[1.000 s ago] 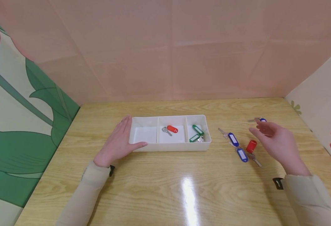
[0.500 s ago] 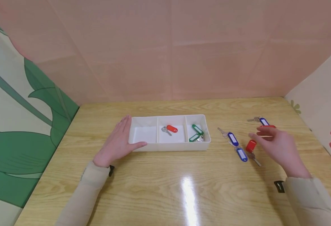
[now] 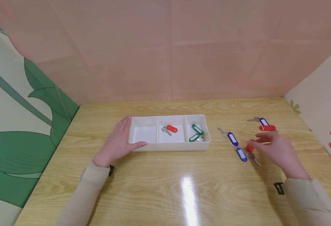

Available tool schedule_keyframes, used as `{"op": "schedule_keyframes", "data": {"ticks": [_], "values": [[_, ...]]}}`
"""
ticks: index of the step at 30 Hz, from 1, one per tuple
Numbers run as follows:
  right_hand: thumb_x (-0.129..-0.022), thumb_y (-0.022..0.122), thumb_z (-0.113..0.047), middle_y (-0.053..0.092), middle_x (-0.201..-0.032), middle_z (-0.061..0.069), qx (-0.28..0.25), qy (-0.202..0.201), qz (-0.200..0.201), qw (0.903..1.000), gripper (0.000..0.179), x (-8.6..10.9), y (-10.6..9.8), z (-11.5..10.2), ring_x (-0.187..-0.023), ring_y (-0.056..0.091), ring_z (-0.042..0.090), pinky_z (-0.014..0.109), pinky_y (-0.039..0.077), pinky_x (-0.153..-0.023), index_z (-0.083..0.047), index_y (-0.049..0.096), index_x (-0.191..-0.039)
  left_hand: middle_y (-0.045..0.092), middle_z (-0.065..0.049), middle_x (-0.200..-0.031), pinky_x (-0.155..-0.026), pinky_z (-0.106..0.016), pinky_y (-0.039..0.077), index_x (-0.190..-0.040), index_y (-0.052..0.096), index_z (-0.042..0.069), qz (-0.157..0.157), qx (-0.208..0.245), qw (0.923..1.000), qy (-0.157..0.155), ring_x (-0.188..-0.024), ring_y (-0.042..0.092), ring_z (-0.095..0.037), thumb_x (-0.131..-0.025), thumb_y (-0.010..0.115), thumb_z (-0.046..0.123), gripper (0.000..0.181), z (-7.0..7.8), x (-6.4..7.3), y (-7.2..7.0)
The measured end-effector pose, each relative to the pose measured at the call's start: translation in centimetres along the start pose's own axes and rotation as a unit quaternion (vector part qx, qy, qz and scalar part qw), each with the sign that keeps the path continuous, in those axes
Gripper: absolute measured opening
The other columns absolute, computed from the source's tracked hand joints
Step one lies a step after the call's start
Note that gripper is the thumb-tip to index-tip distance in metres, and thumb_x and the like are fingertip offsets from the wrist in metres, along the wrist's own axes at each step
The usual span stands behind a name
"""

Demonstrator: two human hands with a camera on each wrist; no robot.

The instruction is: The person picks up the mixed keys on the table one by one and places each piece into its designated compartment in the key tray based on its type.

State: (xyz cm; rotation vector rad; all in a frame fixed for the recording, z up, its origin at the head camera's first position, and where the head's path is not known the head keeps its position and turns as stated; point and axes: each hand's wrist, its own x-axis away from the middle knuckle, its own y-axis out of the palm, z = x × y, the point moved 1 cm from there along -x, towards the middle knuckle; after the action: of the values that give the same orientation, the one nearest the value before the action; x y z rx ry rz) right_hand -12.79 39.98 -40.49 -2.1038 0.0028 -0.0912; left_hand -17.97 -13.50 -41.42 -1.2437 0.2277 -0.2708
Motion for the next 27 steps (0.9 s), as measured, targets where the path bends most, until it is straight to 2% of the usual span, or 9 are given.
{"op": "schedule_keyframes", "data": {"ticks": [8,18,27], "values": [[-0.092,0.073,-0.051,0.065,-0.120,0.032,0.022,0.010,-0.033,0.9992,0.078,-0.7,0.2,0.8,-0.105,0.059,0.053,0.041,0.051,-0.066,0.012,0.054,-0.133,0.002,-0.015,-0.169,-0.124,-0.039,0.004,-0.161,0.003,-0.001,0.002,-0.005,1.0000,0.001,-0.155,0.000,-0.025,-0.079,0.038,0.094,0.131,0.1,0.0,-0.1],[-0.086,0.084,-0.036,0.070,-0.104,0.026,0.022,-0.019,-0.044,0.9986,0.068,-2.0,0.7,1.2,-0.092,0.065,0.044,0.034,0.053,-0.061,0.013,0.060,-0.125,0.005,-0.016,-0.169,-0.124,-0.039,0.006,-0.161,0.004,-0.002,0.012,-0.011,0.9997,0.020,-0.155,0.003,-0.026,-0.080,0.038,0.093,0.130,0.1,-0.4,-0.2],[-0.084,0.086,-0.025,0.073,-0.091,0.013,0.023,-0.066,-0.051,0.9962,0.057,-3.1,1.5,0.6,-0.083,0.069,0.032,0.033,0.053,-0.062,0.015,0.064,-0.118,0.004,-0.016,-0.169,-0.124,-0.039,0.005,-0.161,0.005,-0.002,0.008,-0.005,0.9999,0.009,-0.155,0.002,-0.025,-0.079,0.039,0.093,0.130,0.0,0.0,0.0]]}}
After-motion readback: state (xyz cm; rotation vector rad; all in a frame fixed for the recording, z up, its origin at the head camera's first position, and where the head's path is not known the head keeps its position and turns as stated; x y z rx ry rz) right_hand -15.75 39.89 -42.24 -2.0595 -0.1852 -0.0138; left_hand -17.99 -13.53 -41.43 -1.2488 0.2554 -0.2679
